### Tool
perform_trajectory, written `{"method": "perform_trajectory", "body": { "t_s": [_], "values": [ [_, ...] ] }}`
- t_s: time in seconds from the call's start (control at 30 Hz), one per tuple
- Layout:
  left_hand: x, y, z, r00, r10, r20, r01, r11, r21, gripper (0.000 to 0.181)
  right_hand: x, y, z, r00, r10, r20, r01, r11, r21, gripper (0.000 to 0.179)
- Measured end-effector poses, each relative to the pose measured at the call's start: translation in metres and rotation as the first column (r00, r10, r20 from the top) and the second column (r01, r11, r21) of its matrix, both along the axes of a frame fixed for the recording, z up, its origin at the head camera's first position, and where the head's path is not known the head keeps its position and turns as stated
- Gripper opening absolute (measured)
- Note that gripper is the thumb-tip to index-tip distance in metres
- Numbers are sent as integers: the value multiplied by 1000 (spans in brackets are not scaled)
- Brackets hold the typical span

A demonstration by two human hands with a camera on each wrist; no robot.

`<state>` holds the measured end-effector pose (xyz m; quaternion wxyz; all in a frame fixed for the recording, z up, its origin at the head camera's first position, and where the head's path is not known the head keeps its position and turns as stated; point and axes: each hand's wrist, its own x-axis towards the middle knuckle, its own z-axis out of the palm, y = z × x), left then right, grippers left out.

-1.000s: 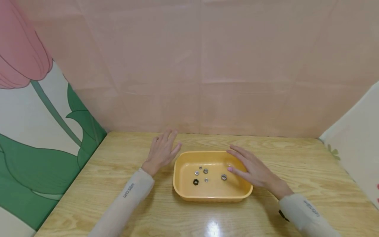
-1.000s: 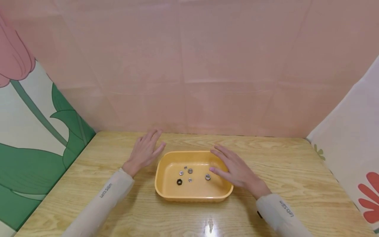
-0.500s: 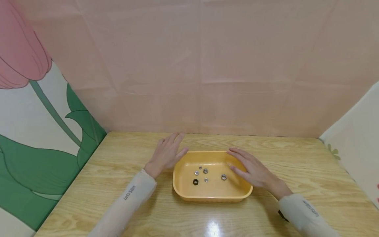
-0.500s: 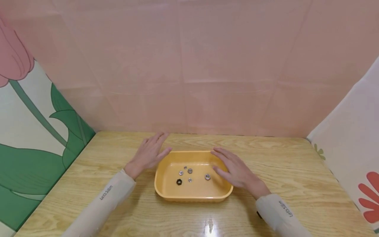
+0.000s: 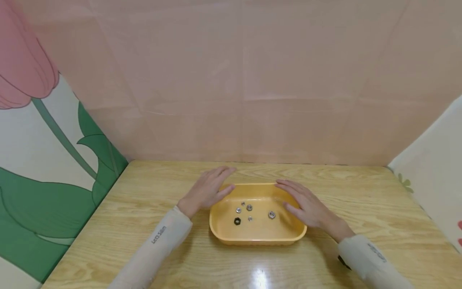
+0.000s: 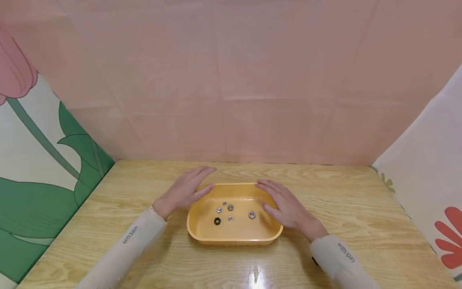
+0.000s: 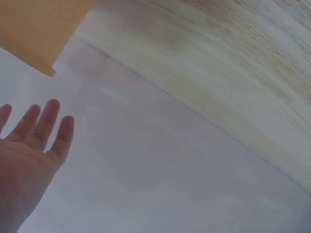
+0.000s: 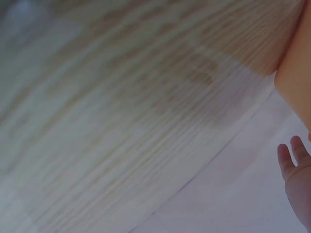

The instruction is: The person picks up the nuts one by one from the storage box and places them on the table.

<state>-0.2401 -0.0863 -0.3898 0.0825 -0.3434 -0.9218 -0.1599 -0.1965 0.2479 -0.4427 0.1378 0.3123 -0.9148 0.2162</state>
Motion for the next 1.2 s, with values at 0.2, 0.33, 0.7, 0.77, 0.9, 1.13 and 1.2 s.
{"method": "perform_trajectory", "body": {
  "t_s": [0.2,0.33,0.7,0.77,0.9,1.13,1.2],
  "values": [
    [1,4,1,999,-44,-14,44,999,13,52,0,-1,-1,1000,14,-23,-14,1000,-15,51],
    [1,8,2,998,-57,-22,58,998,13,51,0,-1,-1,999,18,-26,-19,1000,-15,52],
    [9,18,13,993,-76,96,79,996,-36,50,0,-1,1,1000,17,16,-17,1000,-10,55],
    [10,20,14,991,-85,103,90,995,-47,50,0,-1,2,999,11,30,-11,1000,-15,55],
    [9,25,16,989,-96,111,104,992,-66,49,1,-1,3,999,2,44,-2,1000,-9,56],
    [8,34,17,981,-128,148,140,987,-77,43,1,-1,3,999,4,43,-4,1000,3,58],
    [8,37,17,978,-143,152,156,985,-79,42,1,-1,3,999,4,48,-4,1000,3,58]
  ]
}}
